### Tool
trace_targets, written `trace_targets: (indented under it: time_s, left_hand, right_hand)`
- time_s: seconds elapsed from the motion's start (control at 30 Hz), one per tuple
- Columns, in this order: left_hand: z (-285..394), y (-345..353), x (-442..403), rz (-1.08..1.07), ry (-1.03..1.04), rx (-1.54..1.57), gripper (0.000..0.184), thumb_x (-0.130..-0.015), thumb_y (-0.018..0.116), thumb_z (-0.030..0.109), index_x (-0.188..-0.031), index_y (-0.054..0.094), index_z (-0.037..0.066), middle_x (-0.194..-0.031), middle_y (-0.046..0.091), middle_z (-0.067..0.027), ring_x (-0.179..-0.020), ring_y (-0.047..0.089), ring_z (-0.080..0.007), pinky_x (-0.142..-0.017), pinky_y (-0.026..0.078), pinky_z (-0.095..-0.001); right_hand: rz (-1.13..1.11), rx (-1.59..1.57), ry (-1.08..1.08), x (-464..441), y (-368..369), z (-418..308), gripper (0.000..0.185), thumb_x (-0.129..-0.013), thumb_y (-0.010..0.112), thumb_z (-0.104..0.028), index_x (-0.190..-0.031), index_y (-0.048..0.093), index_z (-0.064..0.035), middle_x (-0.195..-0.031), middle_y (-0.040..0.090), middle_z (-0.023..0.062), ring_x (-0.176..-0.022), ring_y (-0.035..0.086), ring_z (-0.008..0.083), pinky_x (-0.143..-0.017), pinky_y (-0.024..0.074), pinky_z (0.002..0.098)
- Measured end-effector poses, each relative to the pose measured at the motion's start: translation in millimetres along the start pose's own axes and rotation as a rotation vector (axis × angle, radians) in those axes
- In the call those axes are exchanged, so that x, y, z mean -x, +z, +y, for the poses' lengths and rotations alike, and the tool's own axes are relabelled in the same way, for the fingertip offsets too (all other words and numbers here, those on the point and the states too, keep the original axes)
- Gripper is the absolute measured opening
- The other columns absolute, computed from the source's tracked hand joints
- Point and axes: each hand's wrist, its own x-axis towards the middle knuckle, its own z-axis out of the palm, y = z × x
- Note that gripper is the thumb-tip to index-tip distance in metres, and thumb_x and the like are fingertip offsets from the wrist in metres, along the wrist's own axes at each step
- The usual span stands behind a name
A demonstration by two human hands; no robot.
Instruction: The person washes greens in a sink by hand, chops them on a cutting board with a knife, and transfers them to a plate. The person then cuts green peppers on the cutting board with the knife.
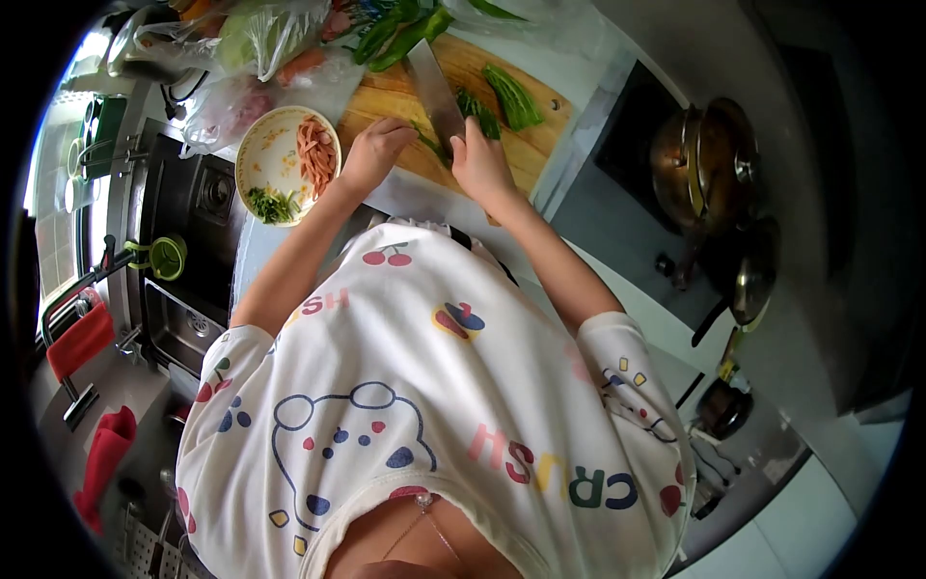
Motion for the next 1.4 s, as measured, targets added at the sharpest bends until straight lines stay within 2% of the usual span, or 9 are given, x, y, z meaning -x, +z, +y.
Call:
trace_targets:
  time_s: [0.13,0.23,0.43,0.47,0.57,0.97,1.07,1.4]
  left_hand:
    - [4.8,0.2,6.8,0.154,-0.142,0.101,0.015,-0.082,0.07,0.002,-0.097,0.072,0.003,-0.099,0.069,-0.0114,-0.088,0.067,-0.0305,-0.077,0.055,-0.0361]
    - [5.9,-1.1,9.4,0.179,-0.23,0.14,0.012,-0.083,0.071,0.004,-0.095,0.073,0.002,-0.095,0.07,-0.0127,-0.08,0.068,-0.0289,-0.072,0.056,-0.034]
    - [9.0,3.1,2.9,0.208,-0.234,0.176,0.013,-0.082,0.073,0.005,-0.094,0.072,0.001,-0.09,0.07,-0.0137,-0.072,0.068,-0.0263,-0.065,0.054,-0.0322]
    - [8.3,4.5,2.1,0.205,-0.237,0.179,0.013,-0.082,0.073,0.005,-0.094,0.072,0.001,-0.089,0.07,-0.0136,-0.072,0.068,-0.0264,-0.065,0.054,-0.0324]
    - [4.0,10.9,1.8,0.197,-0.242,0.178,0.012,-0.081,0.072,0.004,-0.092,0.071,0.001,-0.086,0.07,-0.0133,-0.072,0.068,-0.0267,-0.065,0.054,-0.033]
    - [5.0,8.1,-3.3,0.151,-0.251,0.169,0.011,-0.078,0.071,0.004,-0.088,0.072,0.002,-0.082,0.068,-0.0137,-0.073,0.068,-0.0287,-0.066,0.055,-0.035]
    - [1.4,9.2,-4.4,0.126,-0.235,0.164,0.01,-0.078,0.071,0.004,-0.087,0.071,0.002,-0.082,0.068,-0.0137,-0.074,0.068,-0.0293,-0.067,0.055,-0.0358]
    - [-2.0,6.7,-9.9,0.049,-0.243,0.142,0.008,-0.076,0.07,0.004,-0.083,0.069,0.001,-0.081,0.067,-0.0146,-0.075,0.066,-0.0331,-0.068,0.054,-0.0386]
  right_hand:
    - [-0.081,0.02,0.002,7.6,-20.4,-15.6,0.026,-0.097,0.057,-0.018,-0.113,0.051,0.0022,-0.075,0.064,0.0272,-0.071,0.063,0.0478,-0.061,0.0488,0.0535]
    - [-0.115,0.044,-0.021,13.7,-27.1,-18.3,0.026,-0.097,0.057,-0.018,-0.114,0.051,0.0002,-0.071,0.063,0.0262,-0.068,0.063,0.0473,-0.058,0.048,0.0541]
    - [-0.178,0.074,-0.025,17.7,-24.3,-17.6,0.02,-0.097,0.056,-0.018,-0.109,0.047,-0.0042,-0.067,0.061,0.026,-0.066,0.061,0.0495,-0.056,0.0466,0.0577]
    - [-0.18,0.074,-0.03,18.2,-24.1,-18.0,0.019,-0.097,0.056,-0.018,-0.108,0.047,-0.0047,-0.066,0.061,0.0261,-0.066,0.061,0.0499,-0.056,0.0465,0.0583]
    - [-0.267,0.121,0.045,17.1,-27.7,-22.5,0.034,-0.096,0.058,-0.015,-0.123,0.05,0.0039,-0.075,0.063,0.0287,-0.074,0.063,0.0485,-0.062,0.0475,0.055]
    - [-0.281,0.119,0.034,17.9,-28.6,-25.7,0.033,-0.096,0.057,-0.016,-0.122,0.05,0.0034,-0.073,0.062,0.0295,-0.072,0.062,0.0497,-0.061,0.0469,0.0561]
    - [-0.272,0.114,0.01,17.4,-27.4,-24.9,0.021,-0.097,0.056,-0.016,-0.107,0.045,-0.0022,-0.067,0.061,0.0278,-0.067,0.061,0.0511,-0.057,0.0471,0.0585]
    - [-0.301,0.134,0.045,13.1,-29.0,-32.2,0.023,-0.096,0.056,-0.014,-0.11,0.045,0.0007,-0.071,0.063,0.0295,-0.07,0.063,0.0514,-0.059,0.0497,0.0582]
